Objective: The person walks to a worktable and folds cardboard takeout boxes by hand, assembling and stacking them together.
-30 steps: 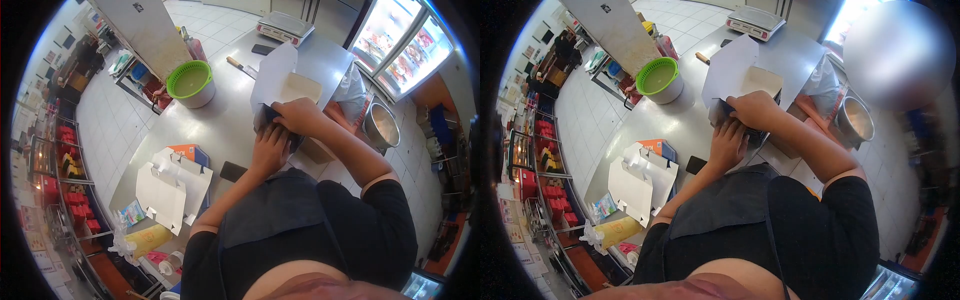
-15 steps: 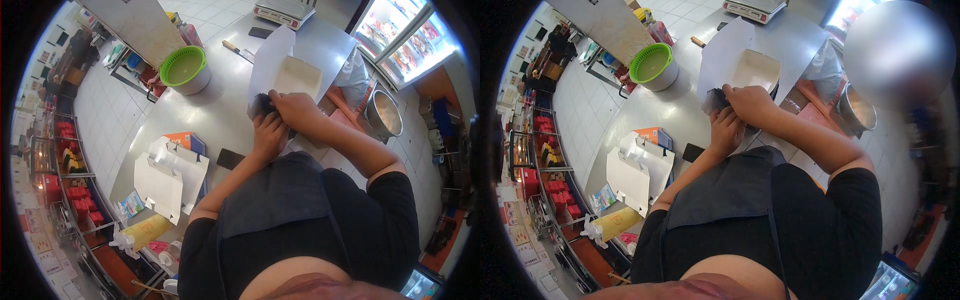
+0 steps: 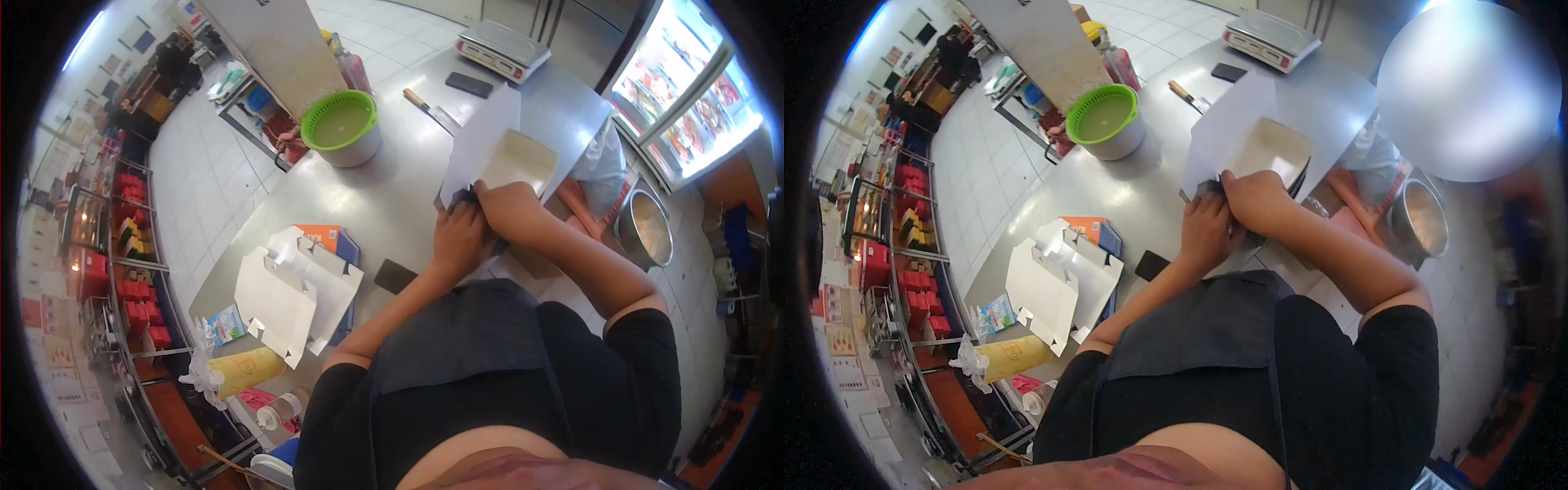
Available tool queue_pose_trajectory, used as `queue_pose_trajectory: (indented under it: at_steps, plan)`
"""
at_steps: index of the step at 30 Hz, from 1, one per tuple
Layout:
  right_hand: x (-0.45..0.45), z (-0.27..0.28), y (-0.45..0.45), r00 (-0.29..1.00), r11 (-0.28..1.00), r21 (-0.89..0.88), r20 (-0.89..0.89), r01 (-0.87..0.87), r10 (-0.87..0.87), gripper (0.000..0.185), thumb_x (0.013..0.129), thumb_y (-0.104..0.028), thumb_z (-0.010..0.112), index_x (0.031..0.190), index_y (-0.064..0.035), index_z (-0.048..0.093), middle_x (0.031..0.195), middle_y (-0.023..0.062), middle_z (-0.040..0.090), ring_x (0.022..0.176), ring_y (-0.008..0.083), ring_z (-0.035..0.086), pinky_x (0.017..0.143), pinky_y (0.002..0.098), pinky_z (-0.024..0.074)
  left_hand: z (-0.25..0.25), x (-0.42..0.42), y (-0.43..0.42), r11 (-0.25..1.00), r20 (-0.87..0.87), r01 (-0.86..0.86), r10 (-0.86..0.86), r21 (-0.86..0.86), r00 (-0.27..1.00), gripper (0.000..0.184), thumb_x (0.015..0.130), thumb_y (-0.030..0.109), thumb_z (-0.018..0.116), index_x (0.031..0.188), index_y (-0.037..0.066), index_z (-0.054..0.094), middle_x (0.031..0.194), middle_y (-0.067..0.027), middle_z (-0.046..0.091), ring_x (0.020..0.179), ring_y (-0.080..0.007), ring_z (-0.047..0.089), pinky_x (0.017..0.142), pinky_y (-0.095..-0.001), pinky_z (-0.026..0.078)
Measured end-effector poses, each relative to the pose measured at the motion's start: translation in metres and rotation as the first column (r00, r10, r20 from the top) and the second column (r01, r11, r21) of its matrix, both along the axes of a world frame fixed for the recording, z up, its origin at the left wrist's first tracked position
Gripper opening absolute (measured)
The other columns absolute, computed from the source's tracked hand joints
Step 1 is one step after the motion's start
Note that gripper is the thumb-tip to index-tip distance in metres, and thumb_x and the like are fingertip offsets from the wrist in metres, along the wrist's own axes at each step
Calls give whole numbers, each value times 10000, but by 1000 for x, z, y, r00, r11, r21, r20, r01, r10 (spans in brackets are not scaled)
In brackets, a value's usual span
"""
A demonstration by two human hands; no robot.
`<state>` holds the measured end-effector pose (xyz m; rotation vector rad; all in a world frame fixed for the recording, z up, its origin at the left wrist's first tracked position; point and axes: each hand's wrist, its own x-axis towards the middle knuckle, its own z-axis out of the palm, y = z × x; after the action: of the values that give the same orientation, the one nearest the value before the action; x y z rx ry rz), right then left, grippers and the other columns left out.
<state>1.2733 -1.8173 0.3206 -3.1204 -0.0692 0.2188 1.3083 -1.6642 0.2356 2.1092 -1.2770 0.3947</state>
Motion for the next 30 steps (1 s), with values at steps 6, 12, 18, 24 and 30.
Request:
queue_pose_trajectory:
  at_steps: [6, 12, 18, 24, 30]
  plan:
    - [10, 14, -31, 997, 945, 321, -55, 71, -56, 320, 976, -304, 573, 1184, -71, 641, 961, 151, 758, 922, 370, 731, 804, 504, 552, -7, 0, 7, 993, 29, 61, -58, -103, 998, 436, 880, 313, 788, 1195, 54, 633, 1306, -189, 574, 1294, -387, 527, 1088, -530, 416]
    - [32, -10, -111, 771, 976, 117, 599, 185, -218, 333, 1054, -337, 495, 1239, -180, 723, 1116, 141, 751, 1077, 366, 695, 919, 490, 541, 2, -5, 6, 991, -18, 97, -99, -89, 995, 542, 890, 311, 788, 1362, 126, 598, 1433, -192, 522, 1413, -415, 446, 1141, -546, 401]
    - [32, -27, -135, 882, 839, 345, 58, 422, -468, 409, 1070, -333, 464, 1437, -255, 627, 1323, 165, 689, 1212, 369, 654, 1023, 484, 511, 8, 0, 4, 993, -4, 110, -110, 53, 994, 655, 911, 326, 760, 1493, 133, 530, 1494, -170, 503, 1438, -423, 424, 1163, -547, 388]
    - [30, -40, -148, 888, 819, 446, 102, 361, -448, 464, 1075, -381, 467, 1483, -188, 578, 1368, 208, 652, 1277, 402, 606, 1091, 471, 470, 10, -6, 17, 983, -90, 183, -183, -5, 979, 653, 923, 321, 753, 1494, 106, 522, 1515, -191, 483, 1449, -425, 415, 1184, -533, 368]
    - [11, -50, -159, 804, 781, 617, 414, 98, -427, 432, 1072, -296, 590, 1469, -127, 599, 1463, 130, 611, 1343, 264, 562, 1133, 402, 421, -45, 2, 145, 986, -3, -163, 163, -30, 987, 745, 866, 379, 819, 1473, 72, 516, 1581, -213, 414, 1495, -444, 343, 1231, -577, 281]
